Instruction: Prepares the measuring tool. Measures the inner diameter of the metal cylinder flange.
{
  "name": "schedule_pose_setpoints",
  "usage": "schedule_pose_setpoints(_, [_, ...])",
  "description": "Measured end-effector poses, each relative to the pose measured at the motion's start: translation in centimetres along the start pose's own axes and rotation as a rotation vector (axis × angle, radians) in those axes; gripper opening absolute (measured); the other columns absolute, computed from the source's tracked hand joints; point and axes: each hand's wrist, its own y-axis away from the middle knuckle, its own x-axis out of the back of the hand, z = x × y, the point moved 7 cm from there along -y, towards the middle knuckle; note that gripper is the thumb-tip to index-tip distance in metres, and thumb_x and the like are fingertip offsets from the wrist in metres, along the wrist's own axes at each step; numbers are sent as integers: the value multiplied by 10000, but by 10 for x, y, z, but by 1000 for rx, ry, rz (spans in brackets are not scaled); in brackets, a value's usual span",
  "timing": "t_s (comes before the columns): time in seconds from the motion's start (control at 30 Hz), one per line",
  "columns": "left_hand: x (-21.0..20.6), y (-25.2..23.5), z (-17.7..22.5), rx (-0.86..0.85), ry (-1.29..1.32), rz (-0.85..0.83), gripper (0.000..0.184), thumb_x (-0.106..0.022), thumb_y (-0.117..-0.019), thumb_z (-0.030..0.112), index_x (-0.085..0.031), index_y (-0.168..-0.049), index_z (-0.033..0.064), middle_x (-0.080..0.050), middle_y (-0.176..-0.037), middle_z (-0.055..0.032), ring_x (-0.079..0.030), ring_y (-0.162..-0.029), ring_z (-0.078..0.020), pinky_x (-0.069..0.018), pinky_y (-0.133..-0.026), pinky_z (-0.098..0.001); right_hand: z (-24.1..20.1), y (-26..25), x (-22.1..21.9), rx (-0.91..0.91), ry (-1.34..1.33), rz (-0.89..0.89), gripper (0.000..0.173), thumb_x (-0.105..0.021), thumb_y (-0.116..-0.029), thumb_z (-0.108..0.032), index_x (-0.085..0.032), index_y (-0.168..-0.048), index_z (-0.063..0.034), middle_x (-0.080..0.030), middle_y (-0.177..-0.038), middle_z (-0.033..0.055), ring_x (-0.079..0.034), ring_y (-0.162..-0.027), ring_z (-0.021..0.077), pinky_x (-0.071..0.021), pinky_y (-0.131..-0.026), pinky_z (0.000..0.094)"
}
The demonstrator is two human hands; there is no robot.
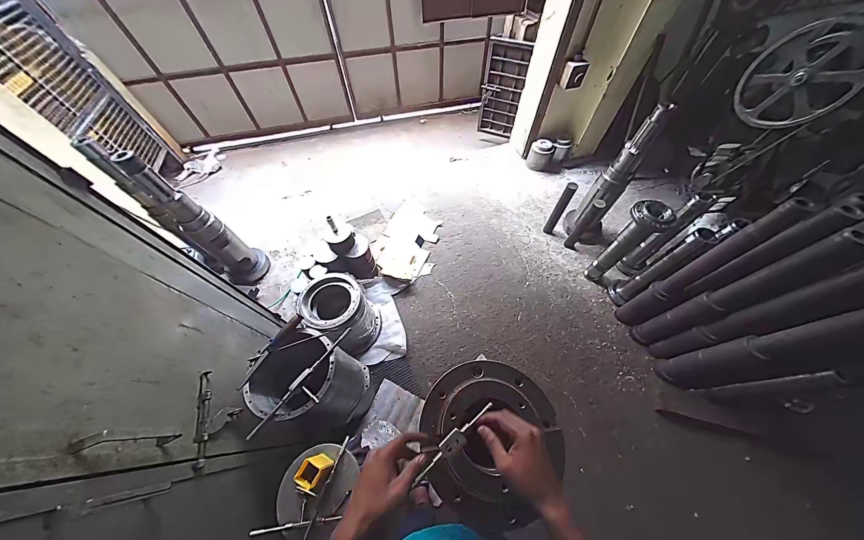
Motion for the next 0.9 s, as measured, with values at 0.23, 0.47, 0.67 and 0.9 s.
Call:
schedule_pose_setpoints(0.23, [-27, 53, -17, 118, 510, 300, 223, -650, -947, 10, -726, -1155, -18, -775, -915, -88, -683, -601, -115, -581, -530, -273, 25, -43, -5, 19, 332, -280, 374, -488, -1055, -372, -745, -1013, -102, -723, -925, 94, -705, -926, 285, -556, -818, 500])
schedule_pose_setpoints(0.47, [0, -44, -2, 202, 580, 340, 249, -583, -1032, 81, -671, -1234, -36, -769, -982, -94, -662, -563, -105, -566, -492, -266, 29, 35, -14, -279, 91, -581, 430, -472, -1060, -361, -751, -938, -57, -729, -765, 90, -721, -732, 262, -578, -747, 535])
schedule_pose_setpoints(0.67, [-78, -136, 90, -112, -196, -451, 240, -585, -1006, 194, -771, -1147, 137, -776, -1027, -34, -722, -984, -190, -545, -942, -496, -14, 55, -113, -464, -475, -429, 269, -546, -1031, -182, -737, -950, -11, -718, -757, 32, -685, -668, 120, -605, -690, 352])
schedule_pose_setpoints(0.9, [-30, -84, 75, -213, -265, -256, 363, -636, -981, 240, -677, -1340, 205, -752, -1188, -30, -726, -1050, -214, -565, -938, -535, -13, 33, -74, -179, -378, -441, 281, -532, -1015, -183, -747, -971, -7, -721, -795, 68, -687, -724, 141, -581, -727, 376])
